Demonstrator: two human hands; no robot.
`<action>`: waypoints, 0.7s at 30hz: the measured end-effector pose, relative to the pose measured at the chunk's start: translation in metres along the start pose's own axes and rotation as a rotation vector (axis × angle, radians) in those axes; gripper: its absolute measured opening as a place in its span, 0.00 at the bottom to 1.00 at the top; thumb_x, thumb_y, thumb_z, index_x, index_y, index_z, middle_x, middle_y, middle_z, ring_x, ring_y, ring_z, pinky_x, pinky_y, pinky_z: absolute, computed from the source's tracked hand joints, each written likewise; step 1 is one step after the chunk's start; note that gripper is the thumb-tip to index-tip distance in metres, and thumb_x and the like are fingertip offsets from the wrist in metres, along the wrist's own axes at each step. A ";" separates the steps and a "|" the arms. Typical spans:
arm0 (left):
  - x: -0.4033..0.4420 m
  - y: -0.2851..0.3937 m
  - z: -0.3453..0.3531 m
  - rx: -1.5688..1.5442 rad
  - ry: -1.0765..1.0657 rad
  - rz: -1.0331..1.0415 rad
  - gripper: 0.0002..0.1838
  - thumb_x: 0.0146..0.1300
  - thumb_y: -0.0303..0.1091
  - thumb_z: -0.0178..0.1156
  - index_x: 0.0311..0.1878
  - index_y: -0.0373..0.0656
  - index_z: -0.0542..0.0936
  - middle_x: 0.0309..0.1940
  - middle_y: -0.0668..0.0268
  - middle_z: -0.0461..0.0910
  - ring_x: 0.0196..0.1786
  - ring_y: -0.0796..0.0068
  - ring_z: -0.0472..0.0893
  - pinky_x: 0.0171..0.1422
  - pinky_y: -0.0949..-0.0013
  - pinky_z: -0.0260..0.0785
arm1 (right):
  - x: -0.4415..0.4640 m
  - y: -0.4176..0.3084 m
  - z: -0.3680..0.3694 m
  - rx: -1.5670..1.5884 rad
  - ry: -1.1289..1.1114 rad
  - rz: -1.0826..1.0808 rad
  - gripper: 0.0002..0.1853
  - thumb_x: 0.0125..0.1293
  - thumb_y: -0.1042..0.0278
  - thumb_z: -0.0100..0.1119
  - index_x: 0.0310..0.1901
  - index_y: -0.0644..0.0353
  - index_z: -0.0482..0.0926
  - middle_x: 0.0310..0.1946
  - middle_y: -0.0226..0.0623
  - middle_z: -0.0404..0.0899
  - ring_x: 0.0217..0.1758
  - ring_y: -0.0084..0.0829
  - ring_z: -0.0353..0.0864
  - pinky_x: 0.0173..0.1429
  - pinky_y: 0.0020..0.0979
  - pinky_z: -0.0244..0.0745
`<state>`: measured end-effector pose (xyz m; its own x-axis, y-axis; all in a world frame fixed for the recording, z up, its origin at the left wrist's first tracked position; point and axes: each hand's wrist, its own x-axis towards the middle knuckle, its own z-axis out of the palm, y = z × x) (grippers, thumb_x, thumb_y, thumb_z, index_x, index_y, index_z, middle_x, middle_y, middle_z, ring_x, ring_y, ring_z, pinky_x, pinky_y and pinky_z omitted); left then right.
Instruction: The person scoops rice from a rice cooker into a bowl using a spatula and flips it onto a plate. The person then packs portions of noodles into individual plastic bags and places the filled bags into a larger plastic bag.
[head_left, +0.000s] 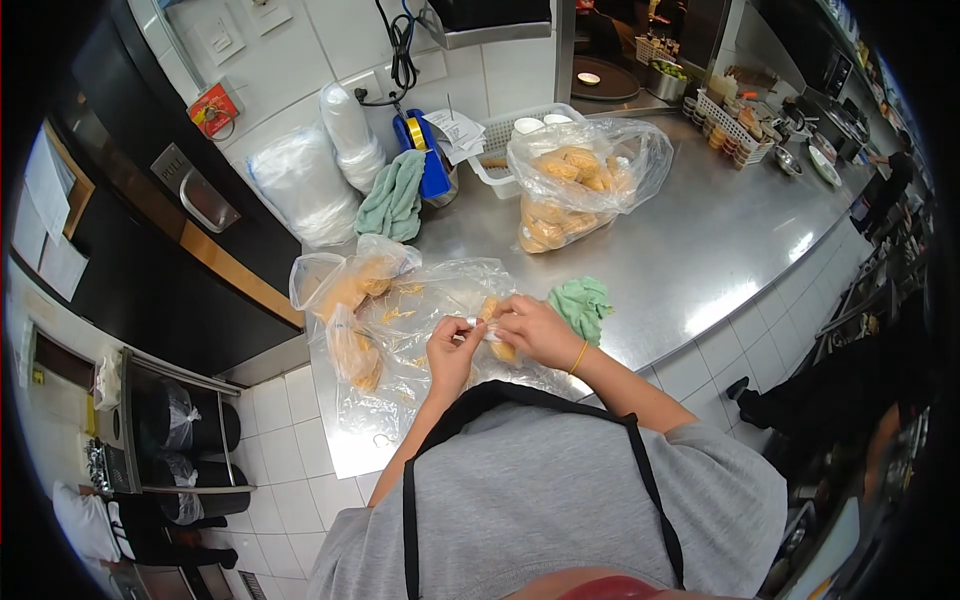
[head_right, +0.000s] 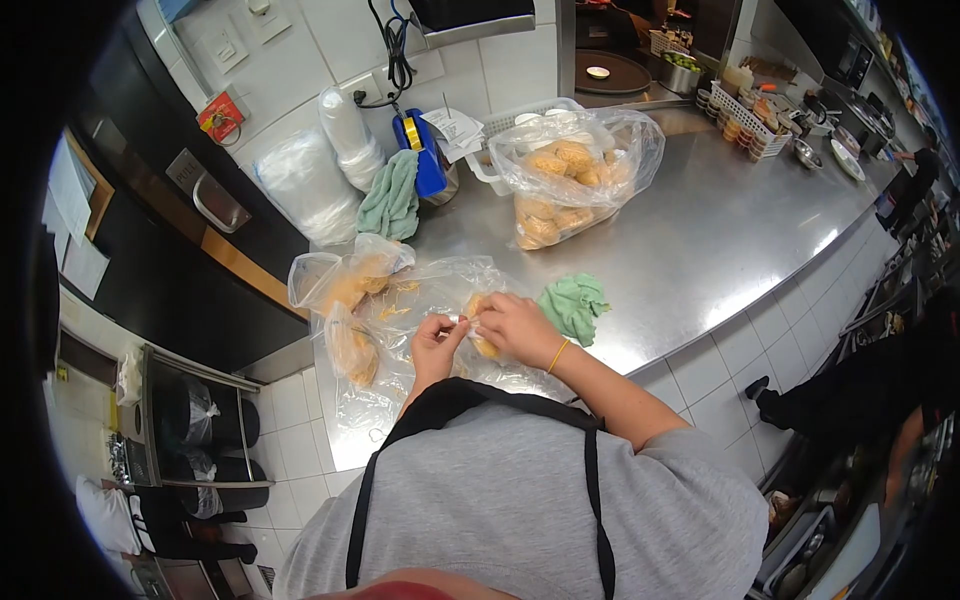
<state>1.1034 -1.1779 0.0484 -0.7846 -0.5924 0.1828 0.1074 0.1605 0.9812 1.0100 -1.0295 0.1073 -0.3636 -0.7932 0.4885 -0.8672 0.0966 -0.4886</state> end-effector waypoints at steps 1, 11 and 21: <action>-0.001 0.002 0.000 0.000 0.001 0.001 0.05 0.51 0.23 0.65 0.27 0.38 0.77 0.26 0.71 0.73 0.27 0.86 0.71 0.31 0.81 0.63 | -0.002 0.006 0.000 -0.001 0.000 -0.001 0.09 0.60 0.62 0.53 0.30 0.60 0.76 0.33 0.36 0.73 0.39 0.36 0.73 0.43 0.33 0.67; -0.009 0.023 -0.009 0.095 -0.297 0.131 0.08 0.49 0.28 0.67 0.24 0.39 0.76 0.27 0.71 0.72 0.24 0.87 0.68 0.25 0.82 0.59 | -0.006 0.014 -0.012 0.590 -0.246 0.444 0.13 0.64 0.63 0.49 0.34 0.65 0.77 0.27 0.37 0.73 0.33 0.28 0.73 0.40 0.27 0.68; -0.014 0.047 0.000 0.210 -0.244 0.214 0.08 0.52 0.28 0.63 0.33 0.39 0.74 0.28 0.67 0.71 0.28 0.80 0.71 0.29 0.78 0.63 | -0.005 0.016 -0.035 0.995 -0.268 0.580 0.12 0.65 0.61 0.49 0.37 0.61 0.78 0.34 0.32 0.75 0.40 0.25 0.71 0.49 0.26 0.64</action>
<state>1.1197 -1.1622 0.0924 -0.8828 -0.3269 0.3373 0.1770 0.4337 0.8835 0.9856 -1.0029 0.1227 -0.4301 -0.8972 -0.1007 0.0935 0.0666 -0.9934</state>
